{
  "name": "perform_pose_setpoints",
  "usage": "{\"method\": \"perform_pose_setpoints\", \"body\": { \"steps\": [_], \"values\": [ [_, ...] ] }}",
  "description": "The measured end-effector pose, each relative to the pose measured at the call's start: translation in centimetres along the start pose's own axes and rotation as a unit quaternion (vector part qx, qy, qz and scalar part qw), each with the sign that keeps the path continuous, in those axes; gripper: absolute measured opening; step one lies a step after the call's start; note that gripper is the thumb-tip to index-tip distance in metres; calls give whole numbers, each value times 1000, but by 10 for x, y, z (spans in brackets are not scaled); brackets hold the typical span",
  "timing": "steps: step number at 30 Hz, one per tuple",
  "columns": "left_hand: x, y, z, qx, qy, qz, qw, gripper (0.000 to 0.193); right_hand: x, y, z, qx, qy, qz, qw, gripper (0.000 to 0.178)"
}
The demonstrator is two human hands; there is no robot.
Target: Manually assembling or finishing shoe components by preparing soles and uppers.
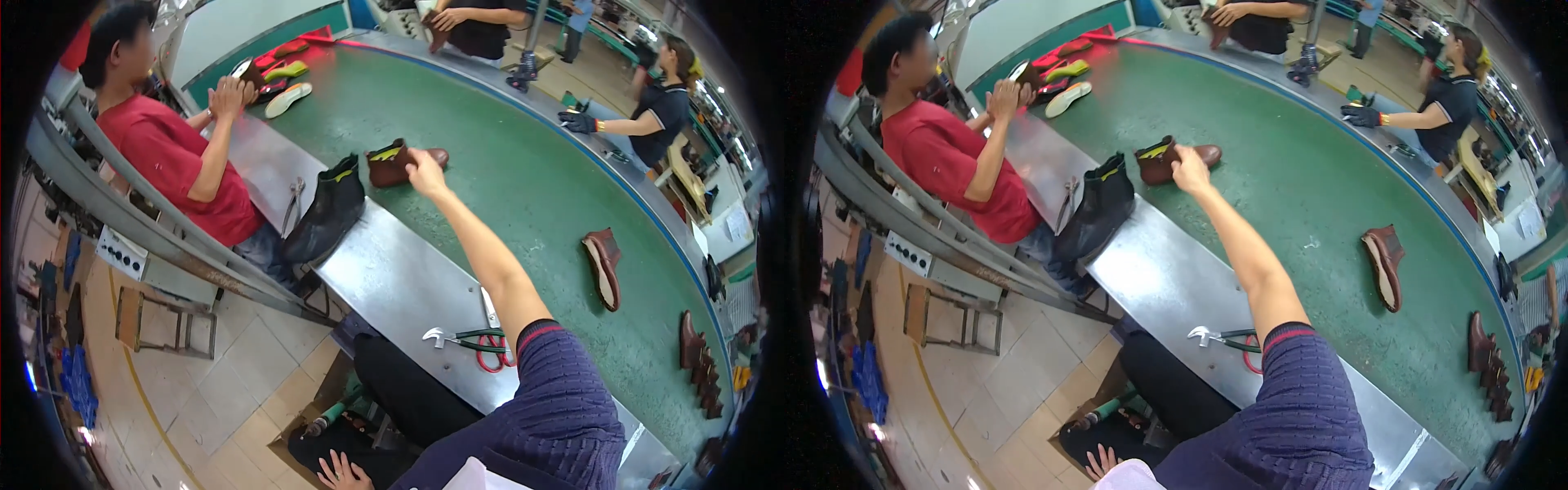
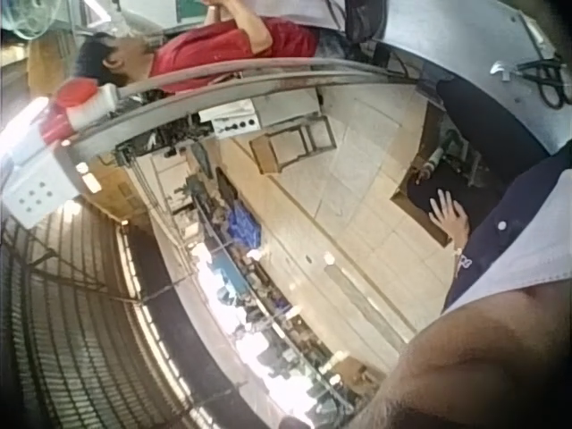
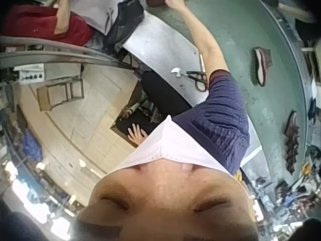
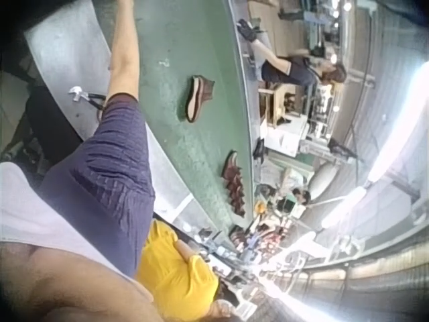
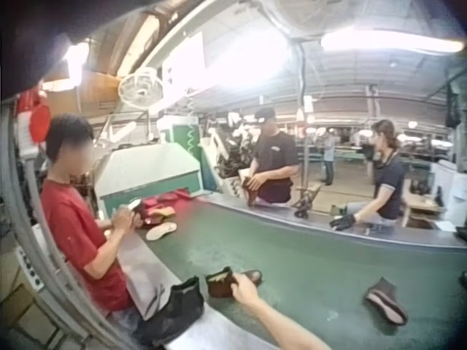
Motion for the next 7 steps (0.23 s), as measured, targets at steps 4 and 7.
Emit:
{"method": "perform_pose_setpoints", "body": {
  "steps": [4, 7],
  "values": [
    [-3, -4, -4, 21, -3, -20, 1000, 36, -42, -16, -7, -21, 0, -85, 996, 57],
    [-37, 17, -32, -73, -166, 3, 983, 40, -51, -14, -28, -58, 26, -93, 994, 68]
  ]
}}
Point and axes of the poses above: each hand's wrist, its own y-axis away from the middle knuckle, its own x-axis out of the back of the hand, z = x × y, the point moved 7 cm from there along -y, towards the middle knuckle, and after that the axes turned 10 degrees about -z, right-handed, at the moved point
